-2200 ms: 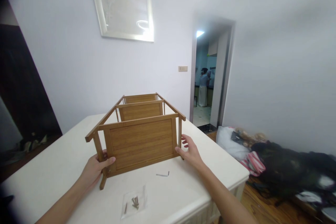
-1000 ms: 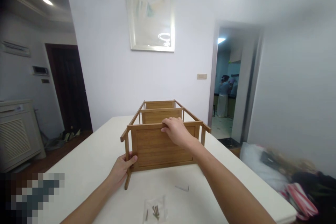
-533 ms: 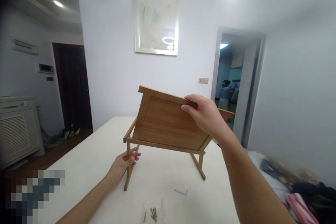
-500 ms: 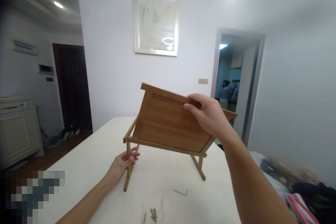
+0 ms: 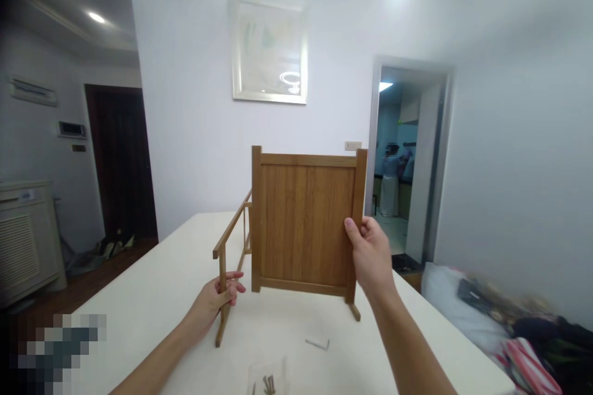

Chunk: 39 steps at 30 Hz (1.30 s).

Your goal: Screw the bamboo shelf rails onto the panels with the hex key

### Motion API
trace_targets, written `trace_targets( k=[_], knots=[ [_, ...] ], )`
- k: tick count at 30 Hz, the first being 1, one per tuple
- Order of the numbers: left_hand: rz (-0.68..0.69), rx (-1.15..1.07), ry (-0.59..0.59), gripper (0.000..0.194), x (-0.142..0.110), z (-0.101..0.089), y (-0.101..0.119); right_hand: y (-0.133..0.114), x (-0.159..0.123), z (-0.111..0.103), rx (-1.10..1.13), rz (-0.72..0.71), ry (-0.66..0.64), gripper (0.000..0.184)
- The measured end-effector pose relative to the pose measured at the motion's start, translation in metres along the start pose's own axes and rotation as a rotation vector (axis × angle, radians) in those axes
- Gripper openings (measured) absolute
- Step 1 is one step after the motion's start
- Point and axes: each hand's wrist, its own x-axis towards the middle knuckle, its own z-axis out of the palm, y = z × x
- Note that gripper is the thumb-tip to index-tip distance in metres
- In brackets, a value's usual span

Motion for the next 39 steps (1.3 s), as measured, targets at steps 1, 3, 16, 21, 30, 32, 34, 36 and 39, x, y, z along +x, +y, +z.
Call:
trace_targets(
  k=[1,3,16,21,30,32,34,36,39],
  knots=[
    [-0.010,-0.001,-0.004,0.058,0.000,0.000,-0.002,0.013,-0.008,0.003,0.036,0.015,0.019,0.035],
    [-0.030,-0.010,-0.020,0.058,0.001,0.000,-0.004,0.036,-0.025,0.009,0.080,0.014,0.073,0.032],
    [-0.046,-0.075,-0.040,0.044,0.001,0.007,-0.006,0.113,-0.117,0.044,0.069,0.149,0.310,0.032],
    [-0.059,-0.087,0.005,0.039,0.000,0.013,-0.001,0.121,-0.128,0.046,0.189,0.213,0.271,0.038],
    [-0.074,-0.124,0.096,0.042,0.001,0.014,0.000,0.083,-0.054,-0.050,0.097,0.231,0.251,0.047],
    [-0.073,-0.134,0.113,0.042,0.001,0.014,-0.001,0.065,-0.036,-0.068,-0.026,0.308,0.030,0.050],
    [-0.071,-0.142,0.128,0.042,0.001,0.015,-0.003,0.053,-0.026,-0.076,-0.145,0.435,-0.233,0.047],
    [-0.069,-0.145,0.145,0.044,0.001,0.015,-0.005,0.050,-0.023,-0.075,-0.193,0.492,-0.373,0.042],
    [-0.065,-0.144,0.171,0.052,0.002,0.014,-0.007,0.059,-0.029,-0.065,-0.133,0.435,-0.321,0.036]
  ],
)
